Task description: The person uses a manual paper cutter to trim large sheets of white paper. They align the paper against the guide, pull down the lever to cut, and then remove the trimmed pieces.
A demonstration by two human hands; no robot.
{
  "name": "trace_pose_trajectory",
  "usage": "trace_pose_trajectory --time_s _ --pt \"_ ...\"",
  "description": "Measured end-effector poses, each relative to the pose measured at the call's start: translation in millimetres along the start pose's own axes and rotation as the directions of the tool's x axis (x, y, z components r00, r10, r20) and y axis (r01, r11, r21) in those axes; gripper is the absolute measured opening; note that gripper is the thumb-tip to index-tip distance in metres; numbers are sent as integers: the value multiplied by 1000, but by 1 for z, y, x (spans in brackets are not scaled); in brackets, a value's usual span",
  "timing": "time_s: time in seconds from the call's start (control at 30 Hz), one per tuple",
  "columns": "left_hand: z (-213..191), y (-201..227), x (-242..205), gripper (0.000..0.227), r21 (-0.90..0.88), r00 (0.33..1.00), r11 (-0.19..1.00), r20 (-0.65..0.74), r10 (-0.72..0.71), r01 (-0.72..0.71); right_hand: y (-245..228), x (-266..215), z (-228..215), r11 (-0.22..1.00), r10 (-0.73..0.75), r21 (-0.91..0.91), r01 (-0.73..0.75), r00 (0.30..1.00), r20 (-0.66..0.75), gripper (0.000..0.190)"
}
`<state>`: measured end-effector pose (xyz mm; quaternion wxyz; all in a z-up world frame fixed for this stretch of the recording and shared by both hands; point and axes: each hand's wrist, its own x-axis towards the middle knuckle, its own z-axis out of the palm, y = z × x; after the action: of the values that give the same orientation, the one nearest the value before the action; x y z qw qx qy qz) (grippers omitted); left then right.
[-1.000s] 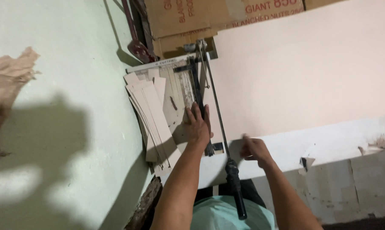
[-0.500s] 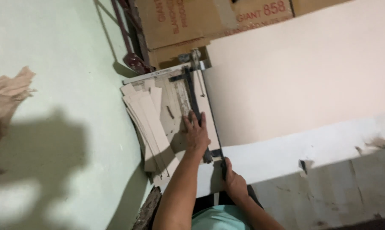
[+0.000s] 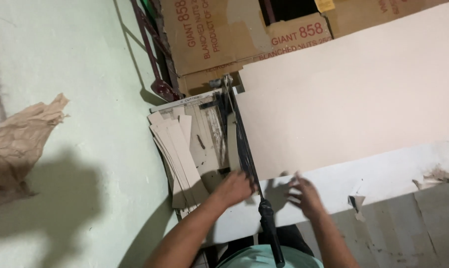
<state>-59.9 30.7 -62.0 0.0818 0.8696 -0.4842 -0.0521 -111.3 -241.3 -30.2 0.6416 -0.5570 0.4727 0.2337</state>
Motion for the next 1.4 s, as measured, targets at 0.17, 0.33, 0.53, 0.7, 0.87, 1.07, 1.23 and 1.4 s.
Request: trace_pose_trajectory --time_s 0.17,0.33,0.53,0.7,0.87,1.07,1.23,1.4 --pt "-13 -1 -76 16 195 789 978 612 -59 -78 3 62 -29 956 -57 291 47 998 25 48" --pt "-112 -19 -83 5 201 725 973 653 -218 112 26 -9 -18 979 -8 202 13 1000 -24 64" --pt "-82 -27 -59 36 -86 752 851 522 -404 517 32 6 -2 996 -85 2 85 993 87 40" --pt "-118 -31 12 70 -321 642 566 509 -573 759 -18 3 32 992 -100 -64 106 991 85 49" --pt "-101 -26 54 102 -61 456 536 612 -647 842 -18 12 32 993 -54 -105 57 998 35 48" --pt "-35 -27 57 110 49 389 518 602 -698 854 -50 -25 31 435 -150 -874 216 975 166 63" --pt "-51 -30 63 128 -1 326 442 677 -660 897 -58 -192 84 216 -37 -951 221 975 218 99" --pt "-56 -33 66 122 60 342 493 648 -680 868 89 -69 67 168 -122 -957 237 968 218 100"
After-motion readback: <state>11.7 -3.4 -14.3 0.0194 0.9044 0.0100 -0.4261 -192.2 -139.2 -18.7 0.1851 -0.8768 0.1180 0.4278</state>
